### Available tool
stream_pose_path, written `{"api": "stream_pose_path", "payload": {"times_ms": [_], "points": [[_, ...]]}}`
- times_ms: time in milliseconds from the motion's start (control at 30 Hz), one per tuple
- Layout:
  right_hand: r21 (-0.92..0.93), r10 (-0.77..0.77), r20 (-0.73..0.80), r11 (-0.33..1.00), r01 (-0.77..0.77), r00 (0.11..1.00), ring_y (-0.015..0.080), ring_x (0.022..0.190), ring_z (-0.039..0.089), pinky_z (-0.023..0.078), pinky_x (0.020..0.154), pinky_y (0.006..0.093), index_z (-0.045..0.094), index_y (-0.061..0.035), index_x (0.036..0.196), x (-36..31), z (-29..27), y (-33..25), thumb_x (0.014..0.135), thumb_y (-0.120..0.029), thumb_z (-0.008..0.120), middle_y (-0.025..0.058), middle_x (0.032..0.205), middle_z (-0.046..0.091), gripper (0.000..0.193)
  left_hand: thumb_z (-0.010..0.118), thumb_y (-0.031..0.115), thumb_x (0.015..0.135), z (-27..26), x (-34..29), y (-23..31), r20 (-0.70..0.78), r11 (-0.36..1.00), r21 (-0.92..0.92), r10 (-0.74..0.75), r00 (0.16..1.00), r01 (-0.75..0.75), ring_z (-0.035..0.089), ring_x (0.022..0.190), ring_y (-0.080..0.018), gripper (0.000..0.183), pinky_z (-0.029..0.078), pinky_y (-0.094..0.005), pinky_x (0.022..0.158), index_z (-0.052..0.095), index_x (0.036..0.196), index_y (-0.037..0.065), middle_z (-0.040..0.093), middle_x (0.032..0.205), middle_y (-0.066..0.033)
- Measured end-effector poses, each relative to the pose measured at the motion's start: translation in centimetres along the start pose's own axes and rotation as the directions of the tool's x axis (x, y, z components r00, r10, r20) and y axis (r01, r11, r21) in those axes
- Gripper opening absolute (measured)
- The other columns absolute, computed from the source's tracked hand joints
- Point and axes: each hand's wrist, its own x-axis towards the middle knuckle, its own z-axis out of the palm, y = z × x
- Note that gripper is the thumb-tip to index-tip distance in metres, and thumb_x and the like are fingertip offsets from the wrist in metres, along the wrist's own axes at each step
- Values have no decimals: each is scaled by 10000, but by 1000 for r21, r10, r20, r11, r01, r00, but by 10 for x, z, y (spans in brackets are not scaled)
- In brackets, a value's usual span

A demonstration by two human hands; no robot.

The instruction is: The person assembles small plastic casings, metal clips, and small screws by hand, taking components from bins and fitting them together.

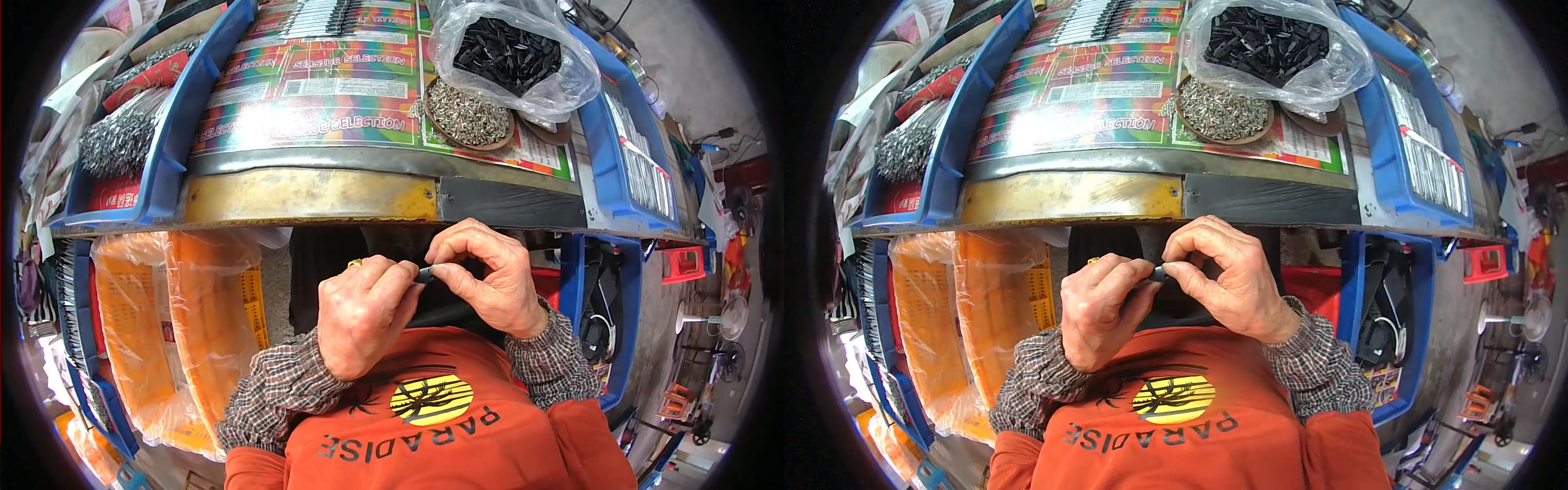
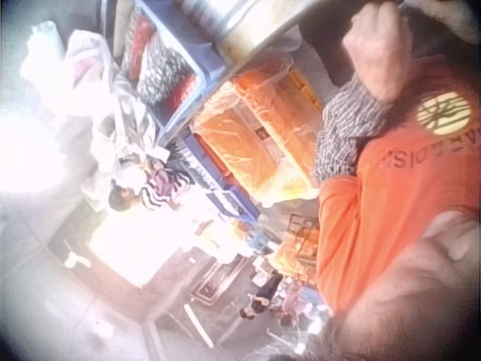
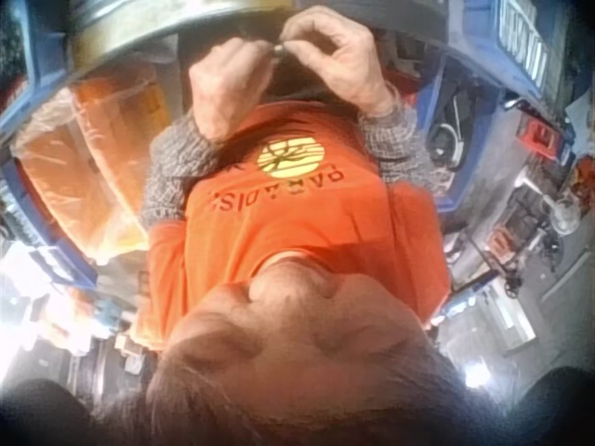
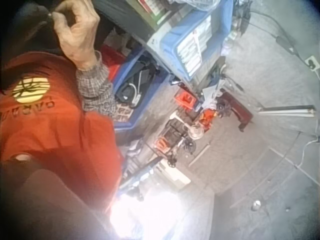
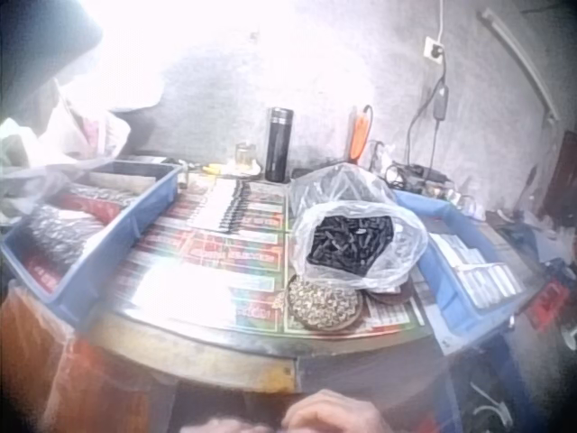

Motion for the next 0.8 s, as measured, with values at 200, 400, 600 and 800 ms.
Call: {"api": "stream_pose_path", "payload": {"times_ms": [200, 400, 600, 800], "points": [[-172, -77, -20, 982, 72, 997, 193, 774, 616, 492, 683, 287, 614, 0, 846, 0, 1, 0, 775, -4, 681, 95, 854, 641, 97, 734, 43, 667, 4, 2, -3, -37, 995, 80, 67, 997, -63, 593, 618, -240, 250, 486, -344, 521, 607, 882, 46, 570, 726, -64], [-409, -349, -2, 855, 318, 937, 295, 732, 610, 512, 610, 369, 588, -7, 888, -3, 9, 2, 704, 28, 705, 124, 860, 595, 221, 736, -10, 654, 2, 0, -1, -9, 995, 84, 46, 999, -45, 611, 655, -254, 271, 488, -347, 557, 622, 897, 29, 614, 778, -90], [-421, -371, 32, 837, 350, 928, 311, 761, 627, 536, 647, 368, 612, 26, 926, -7, 10, 7, 699, 25, 710, 155, 902, 613, 247, 728, -1, 656, 7, -5, -6, -8, 984, 157, 83, 996, -81, 610, 650, -247, 283, 487, -344, 548, 630, 920, 24, 615, 783, -84], [-387, -326, -9, 873, 298, 945, 304, 760, 635, 536, 642, 364, 612, 16, 919, -7, 12, 7, 702, 31, 713, 145, 884, 619, 239, 726, 0, 654, 14, -7, -10, -36, 984, 153, 95, 995, -88, 605, 638, -245, 285, 482, -343, 540, 630, 922, 24, 612, 779, -84]]}}
